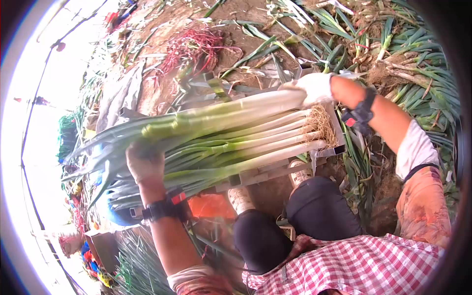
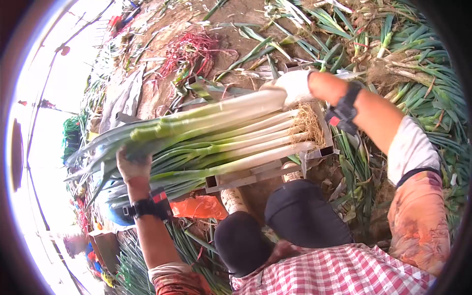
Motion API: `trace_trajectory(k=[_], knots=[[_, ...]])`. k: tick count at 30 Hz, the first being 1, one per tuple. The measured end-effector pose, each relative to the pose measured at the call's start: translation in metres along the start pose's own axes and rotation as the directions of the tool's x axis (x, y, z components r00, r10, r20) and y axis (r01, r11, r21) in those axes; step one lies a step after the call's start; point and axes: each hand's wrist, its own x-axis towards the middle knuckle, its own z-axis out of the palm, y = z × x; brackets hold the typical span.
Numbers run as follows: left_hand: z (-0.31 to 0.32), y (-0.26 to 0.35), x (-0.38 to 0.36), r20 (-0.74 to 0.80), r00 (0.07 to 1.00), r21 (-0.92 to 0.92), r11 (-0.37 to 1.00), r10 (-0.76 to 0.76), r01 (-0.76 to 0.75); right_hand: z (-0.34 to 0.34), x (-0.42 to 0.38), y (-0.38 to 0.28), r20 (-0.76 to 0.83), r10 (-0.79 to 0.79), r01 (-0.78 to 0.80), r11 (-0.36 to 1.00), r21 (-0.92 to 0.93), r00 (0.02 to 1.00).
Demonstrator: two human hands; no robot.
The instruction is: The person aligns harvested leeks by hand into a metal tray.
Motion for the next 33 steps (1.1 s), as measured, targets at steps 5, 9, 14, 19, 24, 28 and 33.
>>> trace_trajectory(k=[5, 9, 14, 19, 24, 28, 33], knots=[[-0.012, -0.009, -0.023, -0.252, 0.959, 0.222, 0.957, -0.128, 0.186, 0.045, 0.031, 0.004, 0.167, 0.241, -0.197, 0.950, -0.242, 0.956], [0.006, 0.016, -0.057, -0.166, 0.985, 0.944, 0.296, 0.052, 0.143, 0.054, 0.028, 0.014, 0.114, 0.268, -0.242, 0.950, -0.196, 0.957], [0.069, -0.018, -0.058, 0.764, 0.645, 0.376, -0.804, -0.012, -0.460, 0.057, 0.029, -0.008, 0.003, 0.362, -0.341, 0.880, -0.332, 0.932], [0.050, -0.053, -0.022, 0.639, 0.747, 0.404, -0.745, -0.185, -0.530, 0.084, 0.023, -0.014, -0.326, 0.003, -0.168, 0.861, -0.479, 0.946], [0.059, -0.045, -0.035, 0.626, 0.741, 0.405, -0.711, -0.242, -0.575, 0.089, 0.024, -0.033, -0.340, -0.003, -0.191, 0.824, -0.534, 0.940], [0.085, -0.014, -0.056, 0.691, 0.680, 0.305, -0.755, -0.243, -0.580, 0.074, 0.015, -0.048, -0.233, 0.134, -0.223, 0.883, -0.414, 0.963], [0.134, 0.033, -0.046, 0.861, 0.470, 0.118, -0.822, -0.195, -0.557, 0.002, -0.013, -0.065, -0.100, 0.240, -0.242, 0.970, -0.004, 0.965]])
